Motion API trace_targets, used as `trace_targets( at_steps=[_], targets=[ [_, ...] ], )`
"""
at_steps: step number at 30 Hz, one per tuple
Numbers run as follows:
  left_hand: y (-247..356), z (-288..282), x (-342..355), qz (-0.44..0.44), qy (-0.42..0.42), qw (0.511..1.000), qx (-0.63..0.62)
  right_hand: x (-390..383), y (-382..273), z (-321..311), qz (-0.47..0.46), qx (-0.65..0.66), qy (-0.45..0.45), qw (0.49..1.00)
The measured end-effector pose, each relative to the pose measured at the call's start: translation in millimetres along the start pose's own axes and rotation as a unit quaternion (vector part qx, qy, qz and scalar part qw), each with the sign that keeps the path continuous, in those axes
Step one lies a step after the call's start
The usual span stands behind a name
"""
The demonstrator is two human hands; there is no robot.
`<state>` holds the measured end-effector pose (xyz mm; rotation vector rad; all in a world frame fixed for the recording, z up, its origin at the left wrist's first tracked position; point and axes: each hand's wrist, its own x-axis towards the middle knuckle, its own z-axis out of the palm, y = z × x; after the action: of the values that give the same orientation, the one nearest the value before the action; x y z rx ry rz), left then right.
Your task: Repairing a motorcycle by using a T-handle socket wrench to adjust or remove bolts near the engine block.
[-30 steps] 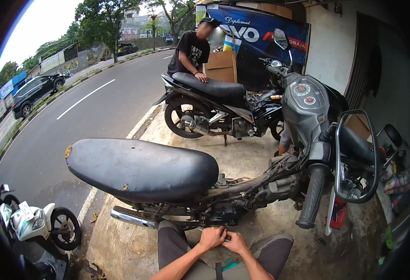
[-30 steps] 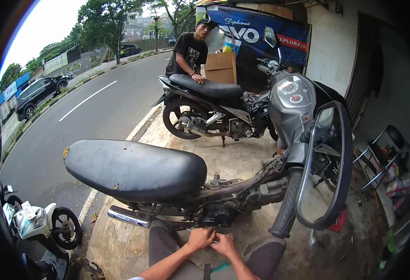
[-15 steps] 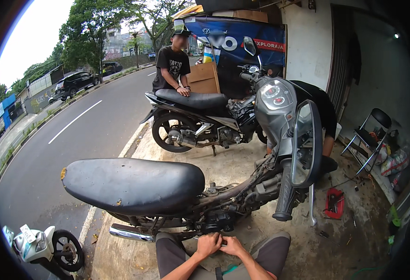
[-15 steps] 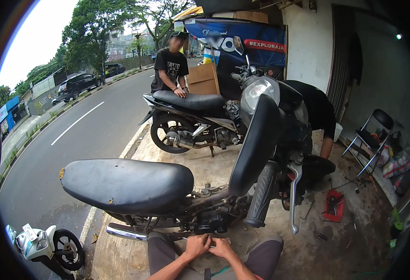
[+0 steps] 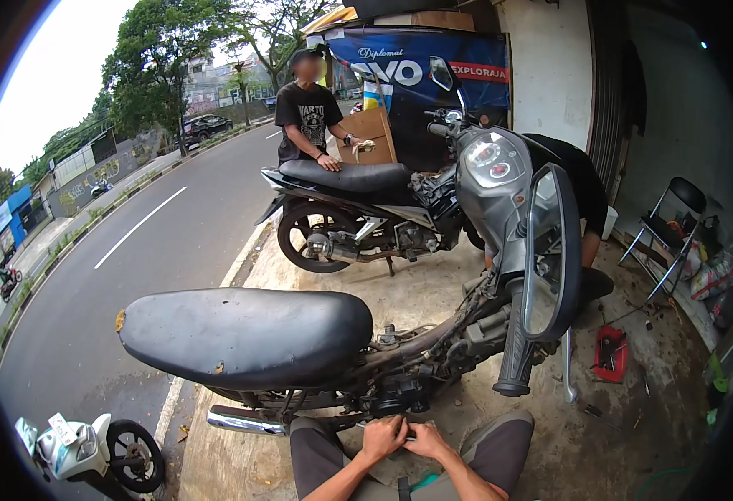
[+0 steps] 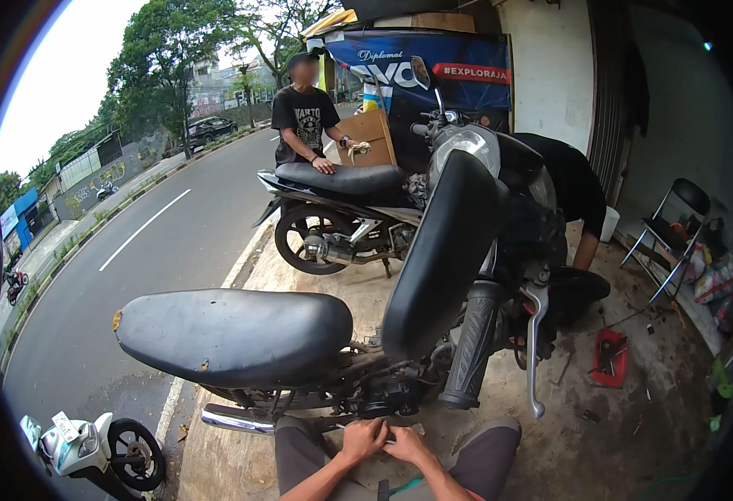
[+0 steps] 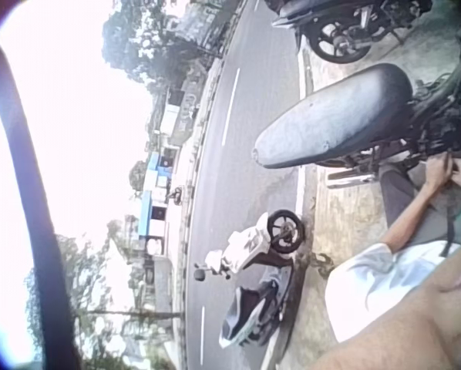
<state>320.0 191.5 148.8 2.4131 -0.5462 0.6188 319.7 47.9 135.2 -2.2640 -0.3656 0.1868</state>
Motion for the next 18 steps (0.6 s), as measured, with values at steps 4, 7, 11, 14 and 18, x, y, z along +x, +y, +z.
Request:
trace_targets(
  at_steps=[4, 7, 11, 14, 18],
  targets=[
    [-0.9, 1.4, -0.9, -0.005, 0.003, 1.000, -0.003, 0.2, -2.2, -3.3, 0.017, 0.002, -0.037, 0.999],
    [-2.1, 2.0, -1.5, -0.008, 0.002, 1.000, 0.000, -1.4, -6.9, -5.1, 0.027, 0.002, -0.032, 0.999],
    [0.3, 1.1, 0.4, 0.000, 0.014, 1.000, -0.006, -1.3, -2.5, -3.0, 0.025, 0.005, -0.032, 0.999],
    [2.5, -1.6, 2.3, -0.004, 0.000, 1.000, 0.006, 0.6, 1.1, -0.6, 0.032, -0.003, -0.031, 0.999],
    [3.1, -1.3, 2.8, -0.003, -0.001, 1.000, 0.007, 0.0, 5.0, 0.5, 0.029, -0.014, -0.032, 0.999]
  ],
)
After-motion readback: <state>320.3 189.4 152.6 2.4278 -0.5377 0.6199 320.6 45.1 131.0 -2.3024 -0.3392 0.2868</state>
